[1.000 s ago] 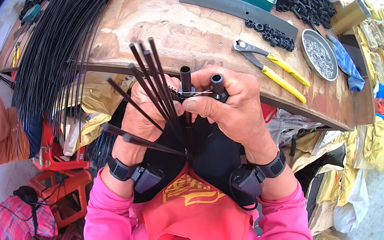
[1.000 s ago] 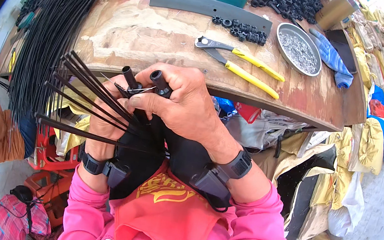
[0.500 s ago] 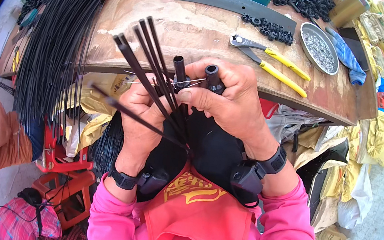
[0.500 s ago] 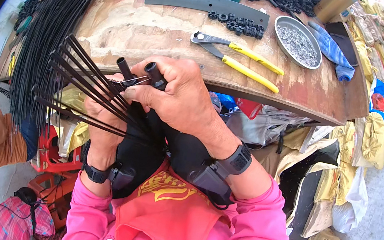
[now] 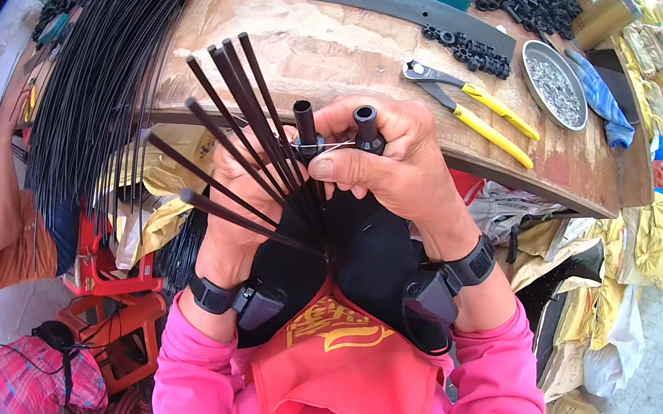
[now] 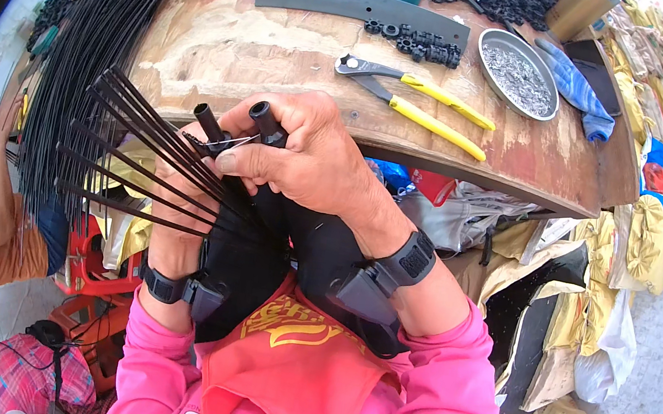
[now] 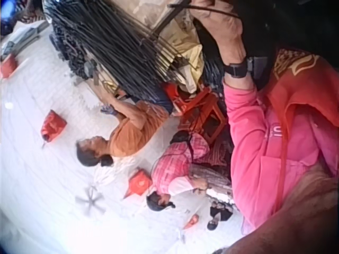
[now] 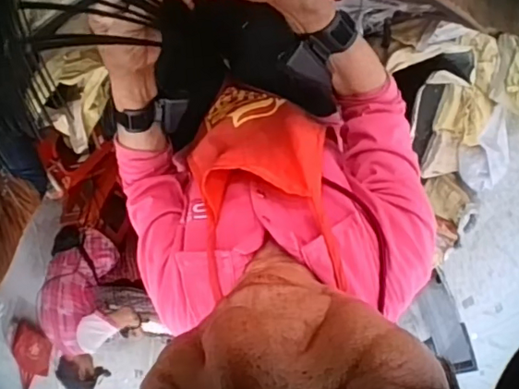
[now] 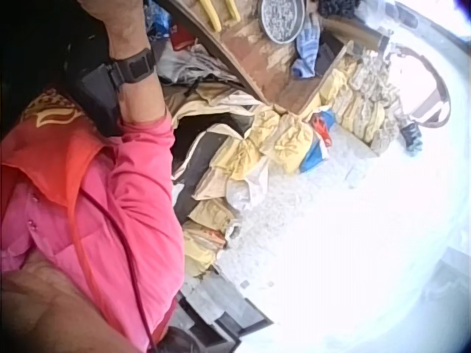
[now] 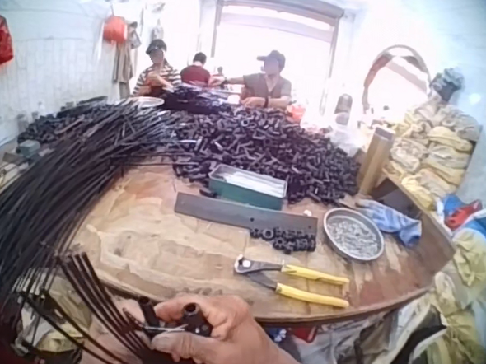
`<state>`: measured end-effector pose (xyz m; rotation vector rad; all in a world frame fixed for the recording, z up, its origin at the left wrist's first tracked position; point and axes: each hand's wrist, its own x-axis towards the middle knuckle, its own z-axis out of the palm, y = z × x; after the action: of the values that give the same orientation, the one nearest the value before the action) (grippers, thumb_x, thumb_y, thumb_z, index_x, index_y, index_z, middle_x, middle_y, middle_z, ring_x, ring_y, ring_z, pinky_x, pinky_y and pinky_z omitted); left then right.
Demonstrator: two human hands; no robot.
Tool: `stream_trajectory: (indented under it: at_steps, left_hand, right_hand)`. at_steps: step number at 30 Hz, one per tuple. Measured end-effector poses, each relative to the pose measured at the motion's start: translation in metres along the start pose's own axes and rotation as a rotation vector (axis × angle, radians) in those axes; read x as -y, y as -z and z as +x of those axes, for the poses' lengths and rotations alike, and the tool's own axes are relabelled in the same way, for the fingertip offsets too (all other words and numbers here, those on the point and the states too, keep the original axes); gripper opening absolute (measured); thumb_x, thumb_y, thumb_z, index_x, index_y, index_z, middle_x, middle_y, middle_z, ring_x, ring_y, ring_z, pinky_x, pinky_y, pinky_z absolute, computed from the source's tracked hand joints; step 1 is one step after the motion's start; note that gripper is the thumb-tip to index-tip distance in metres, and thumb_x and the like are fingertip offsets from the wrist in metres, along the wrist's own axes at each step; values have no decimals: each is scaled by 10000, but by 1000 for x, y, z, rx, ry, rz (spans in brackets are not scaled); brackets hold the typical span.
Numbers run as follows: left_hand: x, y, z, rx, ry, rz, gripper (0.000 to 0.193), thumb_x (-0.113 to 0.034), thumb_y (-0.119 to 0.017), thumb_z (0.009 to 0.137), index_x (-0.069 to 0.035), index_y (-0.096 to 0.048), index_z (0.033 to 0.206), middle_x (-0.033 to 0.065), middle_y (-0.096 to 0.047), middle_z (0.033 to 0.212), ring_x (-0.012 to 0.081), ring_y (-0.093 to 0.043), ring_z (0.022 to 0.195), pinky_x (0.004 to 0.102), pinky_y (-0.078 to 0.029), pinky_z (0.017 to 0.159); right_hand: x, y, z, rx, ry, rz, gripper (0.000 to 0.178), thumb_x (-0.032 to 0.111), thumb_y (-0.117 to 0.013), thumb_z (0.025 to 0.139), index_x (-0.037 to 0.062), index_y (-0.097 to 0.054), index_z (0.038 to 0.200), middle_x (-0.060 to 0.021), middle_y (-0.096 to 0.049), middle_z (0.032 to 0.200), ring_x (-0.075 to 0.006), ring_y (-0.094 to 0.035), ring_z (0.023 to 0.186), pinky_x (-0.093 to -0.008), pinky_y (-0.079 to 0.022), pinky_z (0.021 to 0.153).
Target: Assemble and secure umbrella frame components using pliers.
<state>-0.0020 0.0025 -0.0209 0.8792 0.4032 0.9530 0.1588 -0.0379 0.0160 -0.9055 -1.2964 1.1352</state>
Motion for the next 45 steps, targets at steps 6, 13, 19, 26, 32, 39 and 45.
stream_trajectory:
  at_steps: [6,13,19,26,32,39,45]
  left_hand:
    - [10,13,6,35,15,117,452,-168,-684,756,51,-513,1113,169,-620,929,219,-635,651,289,-543,564]
    - [-7,-12,7,96,-5,25,488,-102,-651,809,69,-421,1204,164,-615,899,218,-631,690,327,-551,650]
    - [-6,-8,4,189,-51,118,567,-171,-584,876,46,-322,1329,75,-524,930,199,-567,698,355,-542,629]
    - [-11,-18,-1,112,4,83,340,-132,-570,864,58,-522,1142,115,-565,784,185,-572,641,287,-489,565]
    - [-13,-14,2,129,55,75,287,-175,-596,866,61,-559,1025,138,-612,769,190,-590,649,300,-493,596]
    - [-10,-9,2,144,38,55,292,-130,-585,874,73,-546,1081,137,-623,792,194,-599,651,303,-504,602]
    - [-11,-9,1,133,41,71,358,-143,-587,874,77,-506,1145,126,-615,792,180,-596,660,292,-503,601]
  right_hand:
    - [4,1,3,61,11,44,200,50,-715,740,-33,-643,906,-24,-594,637,-63,-546,514,-199,-411,445]
    - [14,-3,6,-24,-75,64,214,18,-698,745,-29,-633,943,-21,-593,641,-44,-520,500,-191,-396,437]
    - [14,28,30,-163,44,153,115,86,-573,833,-25,-539,838,-38,-545,674,-148,-554,592,-263,-457,507]
    - [29,-1,71,-44,-177,665,52,48,-525,835,-2,-512,841,-90,-557,716,-208,-585,625,-359,-517,615]
    - [25,3,63,114,-238,506,143,143,-556,887,10,-535,938,-83,-604,795,-179,-611,708,-295,-492,591]
    - [20,4,58,131,-282,535,175,157,-582,880,16,-573,983,-49,-599,744,-129,-587,647,-232,-424,477]
    - [20,3,56,100,-236,461,233,163,-626,853,18,-598,1033,-35,-612,773,-92,-572,633,-219,-423,495]
